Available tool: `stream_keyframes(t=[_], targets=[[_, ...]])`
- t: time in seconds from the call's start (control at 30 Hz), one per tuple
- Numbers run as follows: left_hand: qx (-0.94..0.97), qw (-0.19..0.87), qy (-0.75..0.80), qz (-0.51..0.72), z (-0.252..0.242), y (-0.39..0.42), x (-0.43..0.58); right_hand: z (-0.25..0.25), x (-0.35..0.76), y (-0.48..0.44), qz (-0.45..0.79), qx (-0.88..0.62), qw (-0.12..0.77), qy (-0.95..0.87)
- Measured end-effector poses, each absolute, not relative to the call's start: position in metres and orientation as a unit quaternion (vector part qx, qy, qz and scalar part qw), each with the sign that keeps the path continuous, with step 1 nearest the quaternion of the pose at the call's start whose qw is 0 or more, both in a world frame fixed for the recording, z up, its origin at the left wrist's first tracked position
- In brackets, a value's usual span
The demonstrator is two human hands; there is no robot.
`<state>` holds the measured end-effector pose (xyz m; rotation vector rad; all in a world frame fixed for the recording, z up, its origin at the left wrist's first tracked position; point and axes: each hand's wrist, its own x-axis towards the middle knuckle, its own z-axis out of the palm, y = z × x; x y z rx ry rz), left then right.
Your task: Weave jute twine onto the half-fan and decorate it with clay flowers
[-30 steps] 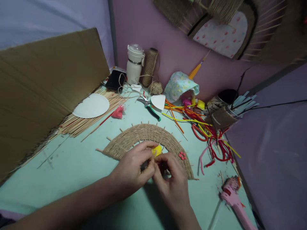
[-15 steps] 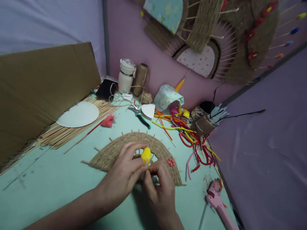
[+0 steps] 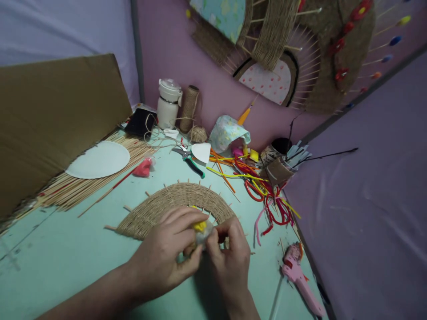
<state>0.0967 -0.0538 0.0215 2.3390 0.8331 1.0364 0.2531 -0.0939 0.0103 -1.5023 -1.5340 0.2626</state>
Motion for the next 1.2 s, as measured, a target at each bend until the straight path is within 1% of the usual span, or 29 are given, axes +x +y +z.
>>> stream_keyframes(t=[0.07, 0.13, 0.3, 0.43, 0.63, 0.8, 0.87, 0.97, 1.1, 1.2], targets=[[0.836, 0.243, 0.304, 0.386, 0.021, -0.054, 0.096, 0.013, 0.254, -0.093, 0.133, -0.603, 0.481, -0.623], [0.833, 0.239, 0.307, 0.393, 0.017, -0.054, 0.095, 0.016, 0.254, -0.092, 0.15, -0.596, 0.488, -0.62], [0.867, 0.216, 0.297, 0.335, 0.008, -0.05, 0.094, 0.021, 0.25, -0.093, 0.19, -0.585, 0.489, -0.618], [0.867, 0.219, 0.299, 0.333, 0.006, -0.048, 0.094, 0.023, 0.248, -0.095, 0.245, -0.579, 0.485, -0.608], [0.854, 0.263, 0.278, 0.352, 0.007, -0.047, 0.091, 0.027, 0.254, -0.096, 0.281, -0.598, 0.505, -0.555], [0.816, 0.329, 0.346, 0.325, 0.015, -0.045, 0.091, 0.03, 0.26, -0.098, 0.325, -0.577, 0.542, -0.518], [0.804, 0.347, 0.364, 0.318, 0.015, -0.044, 0.091, 0.031, 0.261, -0.1, 0.315, -0.56, 0.553, -0.53], [0.805, 0.344, 0.365, 0.316, 0.012, -0.043, 0.091, 0.032, 0.262, -0.101, 0.254, -0.542, 0.532, -0.599], [0.827, 0.286, 0.359, 0.326, 0.005, -0.043, 0.091, 0.029, 0.263, -0.098, 0.172, -0.544, 0.48, -0.666], [0.838, 0.254, 0.354, 0.33, 0.002, -0.044, 0.092, 0.025, 0.265, -0.097, 0.157, -0.553, 0.451, -0.683]])
